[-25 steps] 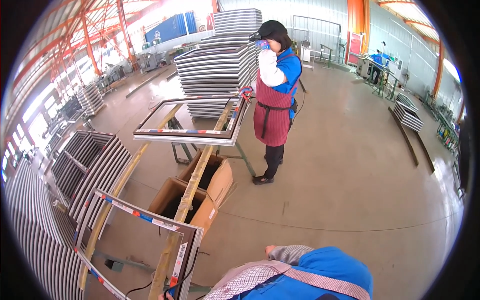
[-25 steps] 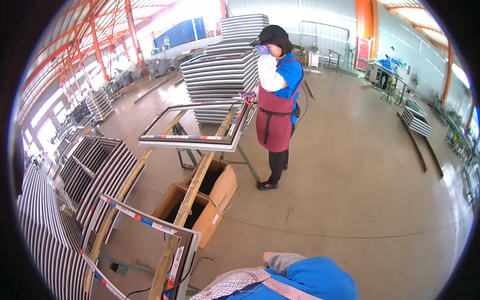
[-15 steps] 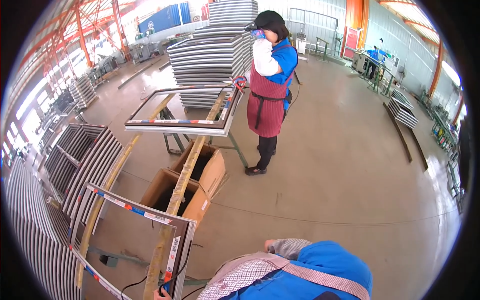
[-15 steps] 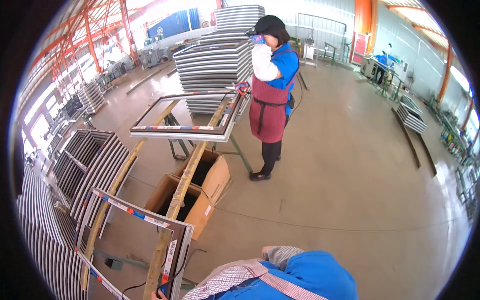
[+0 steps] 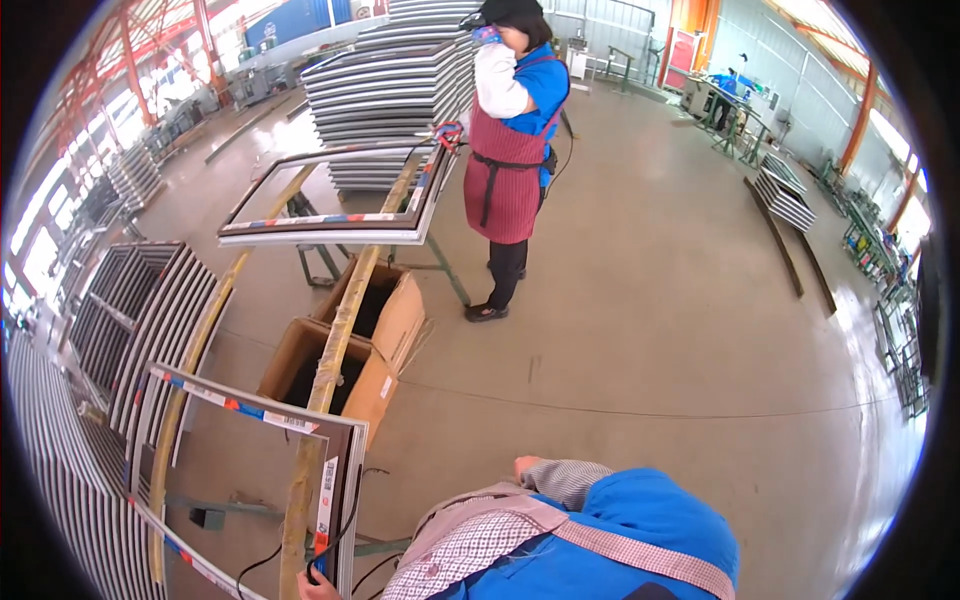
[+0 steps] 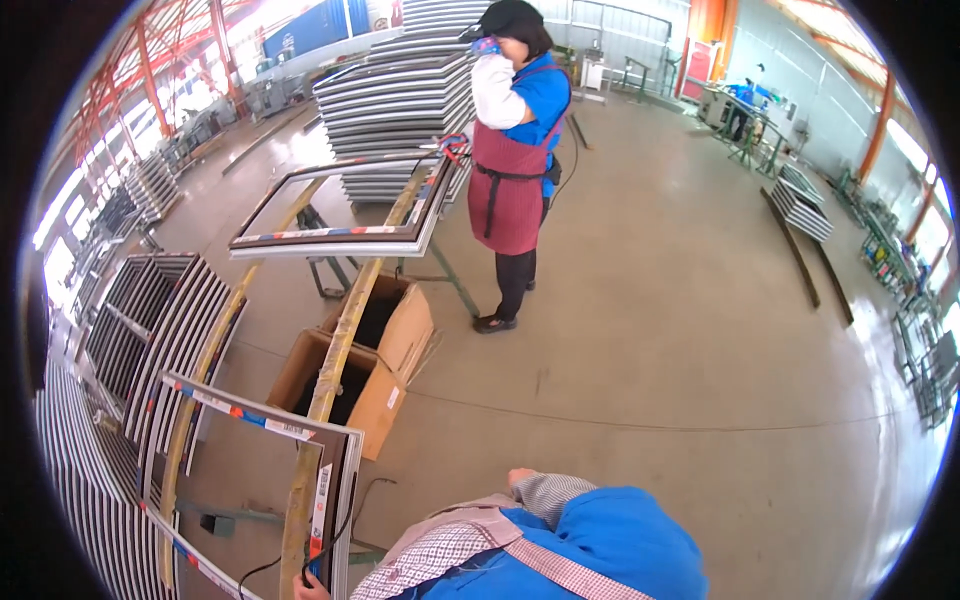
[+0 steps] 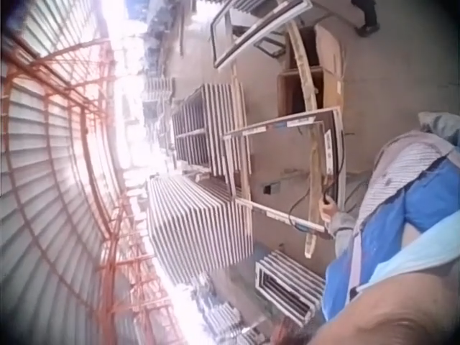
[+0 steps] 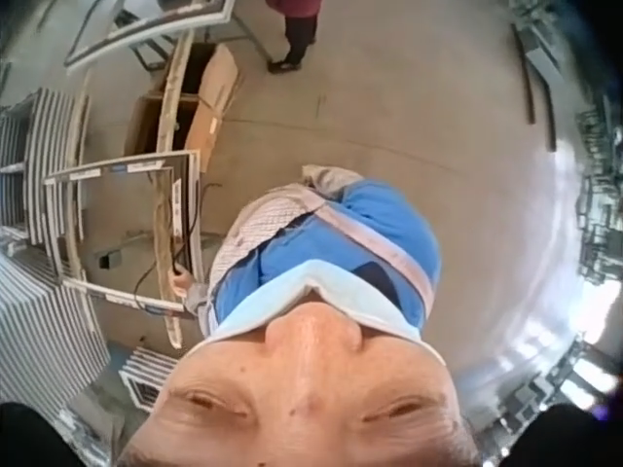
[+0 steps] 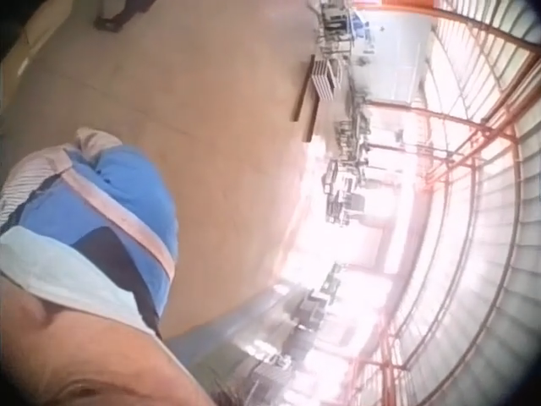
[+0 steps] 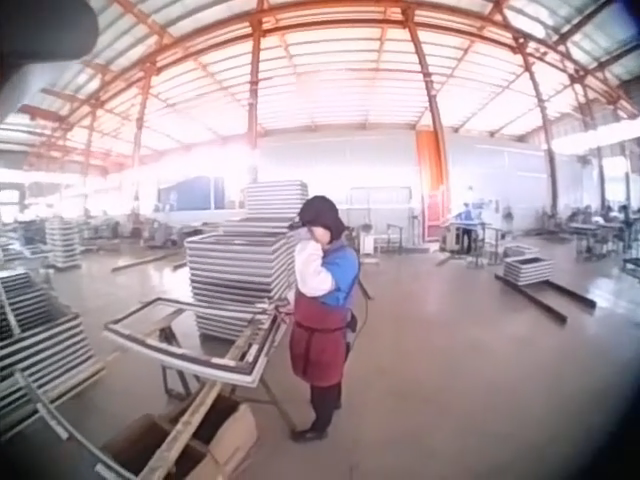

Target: Fitting and cutting rubber seals into metal window frames.

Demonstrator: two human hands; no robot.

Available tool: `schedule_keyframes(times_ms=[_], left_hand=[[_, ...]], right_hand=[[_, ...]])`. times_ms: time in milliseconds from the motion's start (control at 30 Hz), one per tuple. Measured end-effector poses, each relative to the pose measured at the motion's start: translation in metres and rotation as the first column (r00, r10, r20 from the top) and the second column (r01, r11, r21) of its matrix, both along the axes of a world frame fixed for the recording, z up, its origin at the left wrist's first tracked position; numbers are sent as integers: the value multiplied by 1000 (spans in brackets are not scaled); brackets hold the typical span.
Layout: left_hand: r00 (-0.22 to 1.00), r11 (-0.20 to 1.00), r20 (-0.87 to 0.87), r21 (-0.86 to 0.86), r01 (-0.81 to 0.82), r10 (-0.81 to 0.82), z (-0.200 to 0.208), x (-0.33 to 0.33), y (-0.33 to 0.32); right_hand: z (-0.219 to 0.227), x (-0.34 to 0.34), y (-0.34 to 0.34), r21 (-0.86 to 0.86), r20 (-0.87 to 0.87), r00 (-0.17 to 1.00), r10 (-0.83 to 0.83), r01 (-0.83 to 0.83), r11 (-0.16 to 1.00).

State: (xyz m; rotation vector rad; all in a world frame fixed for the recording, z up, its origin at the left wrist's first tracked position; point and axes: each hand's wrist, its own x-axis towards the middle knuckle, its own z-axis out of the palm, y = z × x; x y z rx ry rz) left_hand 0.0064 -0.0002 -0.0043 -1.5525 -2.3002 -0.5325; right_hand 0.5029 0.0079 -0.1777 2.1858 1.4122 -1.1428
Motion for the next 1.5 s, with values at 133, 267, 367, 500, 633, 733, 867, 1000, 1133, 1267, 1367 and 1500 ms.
schedule_keyframes(times_ms=[133,267,367,500,633,733,867,1000,1133,1267,1367,1500], left_hand=[[997,991,53,-118,-56,63,11,9,4],[985,995,158,-88,-51,65,11,10,4],[988,991,138,-127,-50,67,27,17,4],[995,996,83,-73,-42,48,0,-13,-7],[989,997,144,-70,32,-22,7,-3,2],[936,988,316,-56,-145,155,25,-8,-28],[955,999,291,-9,53,-48,13,12,28],[954,999,295,-7,53,-49,-2,-4,12],[940,996,336,-42,83,-65,4,-13,-23],[947,993,308,-50,105,-85,14,7,8],[949,991,301,-72,117,-90,8,-1,6],[953,991,287,-68,116,-92,0,-11,2]], right_hand=[[13,1,2,-28,-61,998,14,-15,999],[-5,3,3,28,-74,996,55,-54,998],[-77,25,-22,72,-129,980,151,-142,987],[-227,27,-7,376,-608,714,346,-125,918],[-332,138,0,447,-881,88,466,-171,878],[-333,108,39,424,-874,99,476,-323,846],[-319,79,82,386,-852,146,503,-473,792],[-290,75,106,357,-807,262,530,-499,790],[-261,97,51,275,-764,432,479,-454,848],[-274,101,4,209,-688,616,384,-339,917],[-276,83,-6,134,-646,690,326,-317,939],[-305,100,-18,109,-684,684,253,-246,963]])
